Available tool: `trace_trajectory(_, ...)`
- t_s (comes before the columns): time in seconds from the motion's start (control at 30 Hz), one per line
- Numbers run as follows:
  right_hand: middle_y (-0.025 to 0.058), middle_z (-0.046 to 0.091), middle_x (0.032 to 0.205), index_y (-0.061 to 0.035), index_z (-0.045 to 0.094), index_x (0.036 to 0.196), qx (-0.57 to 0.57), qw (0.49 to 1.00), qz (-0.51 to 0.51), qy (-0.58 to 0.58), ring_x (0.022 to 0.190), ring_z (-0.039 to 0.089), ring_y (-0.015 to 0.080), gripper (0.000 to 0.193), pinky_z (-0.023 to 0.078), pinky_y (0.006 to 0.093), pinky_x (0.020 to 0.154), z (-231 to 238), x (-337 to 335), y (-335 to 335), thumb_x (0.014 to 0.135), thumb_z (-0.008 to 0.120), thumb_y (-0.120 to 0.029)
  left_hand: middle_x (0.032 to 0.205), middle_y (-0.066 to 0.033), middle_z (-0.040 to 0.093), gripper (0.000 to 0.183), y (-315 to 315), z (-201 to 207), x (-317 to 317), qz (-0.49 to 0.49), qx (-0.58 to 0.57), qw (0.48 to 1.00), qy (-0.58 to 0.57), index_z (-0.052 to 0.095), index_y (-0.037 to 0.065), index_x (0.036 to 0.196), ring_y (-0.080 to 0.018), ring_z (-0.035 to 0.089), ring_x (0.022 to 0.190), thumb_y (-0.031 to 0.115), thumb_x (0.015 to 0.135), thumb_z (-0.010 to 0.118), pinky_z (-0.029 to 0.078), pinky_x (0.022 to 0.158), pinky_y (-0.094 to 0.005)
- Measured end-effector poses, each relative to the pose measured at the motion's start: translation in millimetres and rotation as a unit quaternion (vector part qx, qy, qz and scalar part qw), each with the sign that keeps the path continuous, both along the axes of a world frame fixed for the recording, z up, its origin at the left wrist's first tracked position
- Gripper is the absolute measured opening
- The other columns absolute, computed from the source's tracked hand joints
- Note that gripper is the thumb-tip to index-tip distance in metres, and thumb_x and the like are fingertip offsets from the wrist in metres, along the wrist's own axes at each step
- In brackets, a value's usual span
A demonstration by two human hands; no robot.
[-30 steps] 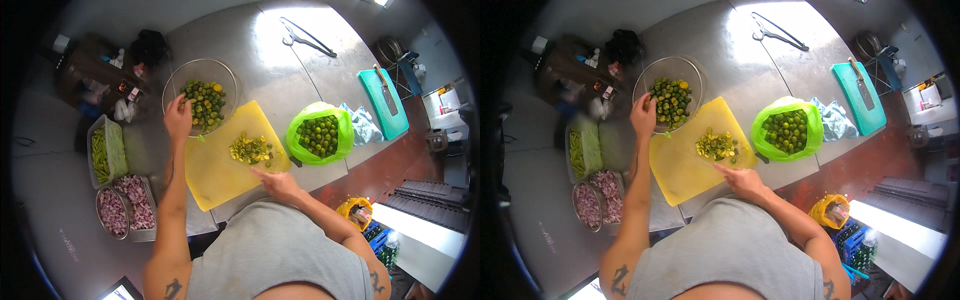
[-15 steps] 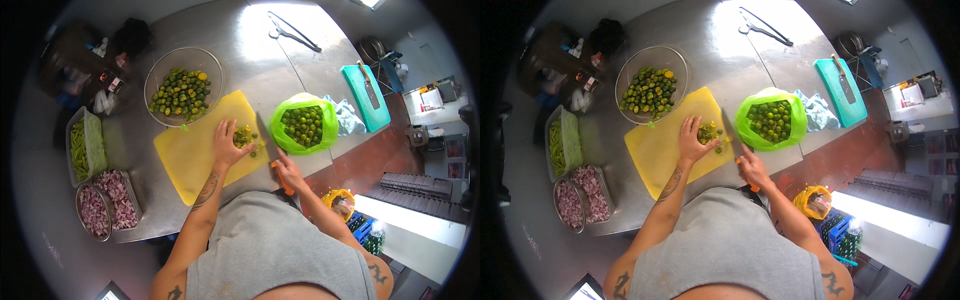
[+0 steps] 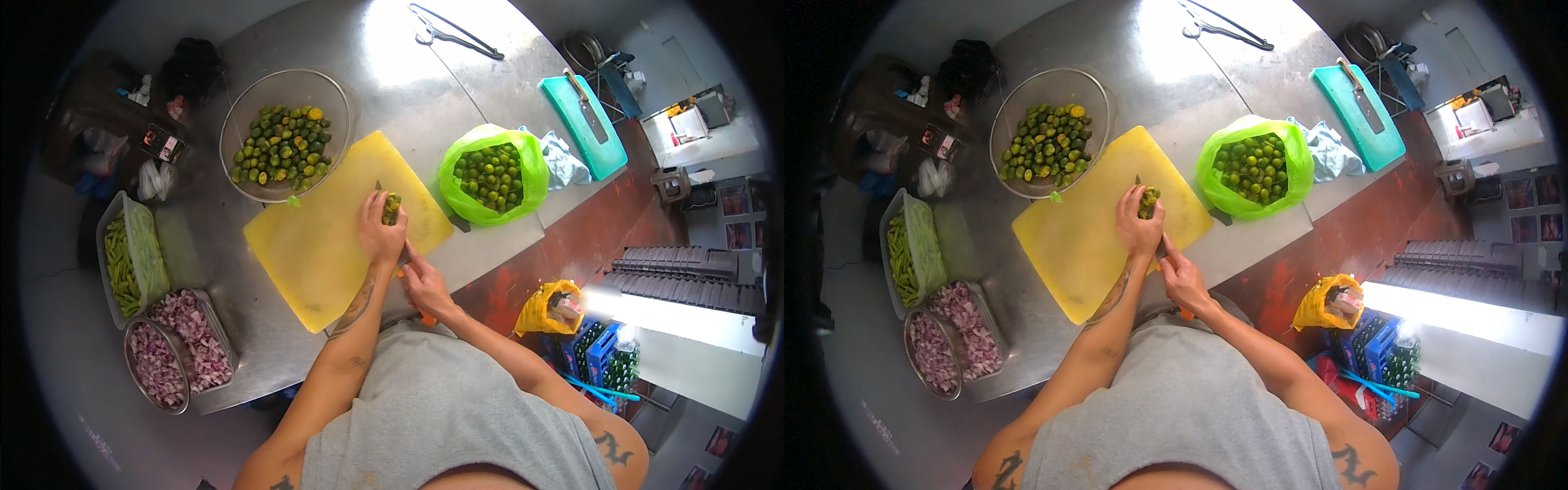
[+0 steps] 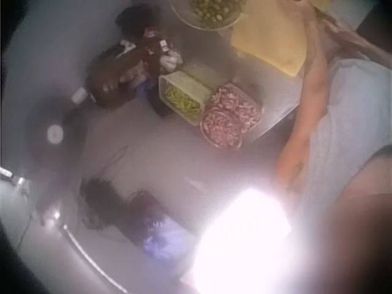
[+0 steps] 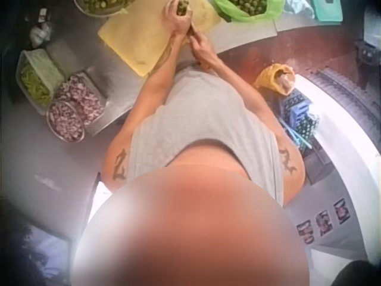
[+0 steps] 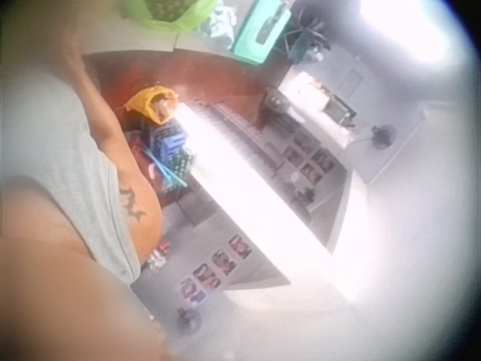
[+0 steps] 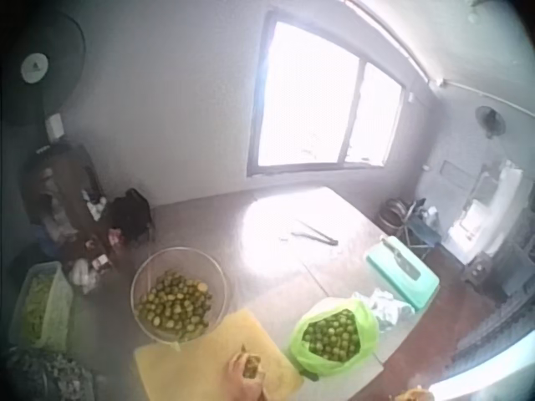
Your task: The person repeatedly picks small green vegetables from a green plastic bag and chops them on a yellow cutting board using a knife. The chopped pieces accumulate on the board and are later transferred into a metal bowl.
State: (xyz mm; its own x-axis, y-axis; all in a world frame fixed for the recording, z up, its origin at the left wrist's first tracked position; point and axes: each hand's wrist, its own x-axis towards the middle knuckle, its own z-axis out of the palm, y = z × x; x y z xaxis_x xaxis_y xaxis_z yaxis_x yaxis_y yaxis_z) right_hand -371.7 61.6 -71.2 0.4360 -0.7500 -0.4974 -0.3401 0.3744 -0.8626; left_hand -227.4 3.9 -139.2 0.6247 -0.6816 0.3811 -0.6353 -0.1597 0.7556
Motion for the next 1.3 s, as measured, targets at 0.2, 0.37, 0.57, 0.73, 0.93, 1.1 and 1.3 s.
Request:
trace_trajectory(0.2, 0.0096, 0.072, 0.089, -0.0130, 0.040, 0.168, -0.059, 0.998, 0.007, -0.016, 0.058, 0.062, 0.0188, 0.061, 0.054, 0.0352, 0.057, 27, 34, -3, 0.109, 0.055, -0.018, 0.130, -0.0171, 0.073, 0.041, -5, 42, 26, 0.022, -0.102, 0.995, -0.008, 0.075, 0.007, 0.123, -0.0383, 0.069, 0.121, 0.014, 0.084, 0.085, 0.056, 0.104, -0.0472)
trace_trajectory(0.37, 0.0176, 0.077, 0.106, -0.0122, 0.042, 0.165, -0.149, 0.985, 0.083, -0.036, 0.060, 0.069, 0.0284, 0.058, 0.057, 0.0390, 0.061, 68, 114, -68, 0.108, 0.052, -0.017, 0.128, -0.0178, 0.074, 0.036, -58, 84, 128, 0.070, -0.174, 0.981, -0.046, 0.077, 0.005, 0.118, -0.0381, 0.071, 0.119, 0.016, 0.085, 0.085, 0.057, 0.102, -0.0471)
trace_trajectory(0.57, 0.0149, 0.074, 0.097, -0.0200, 0.045, 0.165, -0.102, 0.986, 0.134, 0.003, 0.054, 0.065, 0.0213, 0.058, 0.056, 0.0399, 0.058, 97, 153, -109, 0.107, 0.051, -0.018, 0.121, -0.0178, 0.075, 0.035, -116, 79, 226, 0.110, -0.120, 0.986, -0.020, 0.079, 0.006, 0.114, -0.0397, 0.068, 0.118, 0.026, 0.086, 0.085, 0.054, 0.105, -0.0492)
trace_trajectory(0.73, 0.0123, 0.074, 0.098, -0.0275, 0.040, 0.168, -0.135, 0.984, 0.116, 0.007, 0.070, 0.069, 0.0210, 0.068, 0.058, 0.0390, 0.066, 60, 57, -86, 0.104, 0.057, -0.014, 0.131, -0.0156, 0.072, 0.032, -121, 81, 252, 0.153, -0.053, 0.968, -0.192, 0.080, 0.010, 0.114, -0.0405, 0.059, 0.127, 0.037, 0.095, 0.076, 0.045, 0.111, -0.0555)
trace_trajectory(0.93, 0.0193, 0.074, 0.101, -0.0363, 0.049, 0.162, -0.368, 0.888, 0.066, 0.269, 0.080, 0.072, 0.0400, 0.067, 0.058, 0.0493, 0.075, 20, -47, -69, 0.099, 0.061, -0.019, 0.123, -0.0136, 0.073, 0.025, -59, 90, 197, 0.027, -0.156, 0.978, -0.136, 0.077, 0.008, 0.120, -0.0358, 0.063, 0.123, 0.025, 0.104, 0.067, 0.047, 0.104, -0.0489)
trace_trajectory(1.1, 0.0186, 0.069, 0.097, -0.0387, 0.050, 0.161, -0.315, 0.884, 0.195, 0.284, 0.085, 0.072, 0.0375, 0.067, 0.059, 0.0507, 0.077, 17, -42, -46, 0.098, 0.062, -0.018, 0.133, -0.0203, 0.068, 0.037, 30, 47, 84, -0.179, -0.037, 0.979, -0.094, 0.064, -0.003, 0.139, -0.0406, 0.060, 0.131, 0.017, 0.111, 0.052, 0.045, 0.114, -0.0487)
trace_trajectory(1.3, -0.0029, 0.052, 0.076, -0.0194, 0.038, 0.170, 0.052, 0.996, -0.072, 0.003, 0.061, 0.053, 0.0073, 0.059, 0.048, 0.0275, 0.052, 9, -63, -23, 0.113, 0.052, -0.018, 0.147, -0.0272, 0.062, 0.045, 35, 8, 64, -0.143, -0.027, 0.979, 0.144, 0.062, -0.007, 0.141, -0.0455, 0.055, 0.141, 0.022, 0.114, 0.040, 0.043, 0.119, -0.0485)
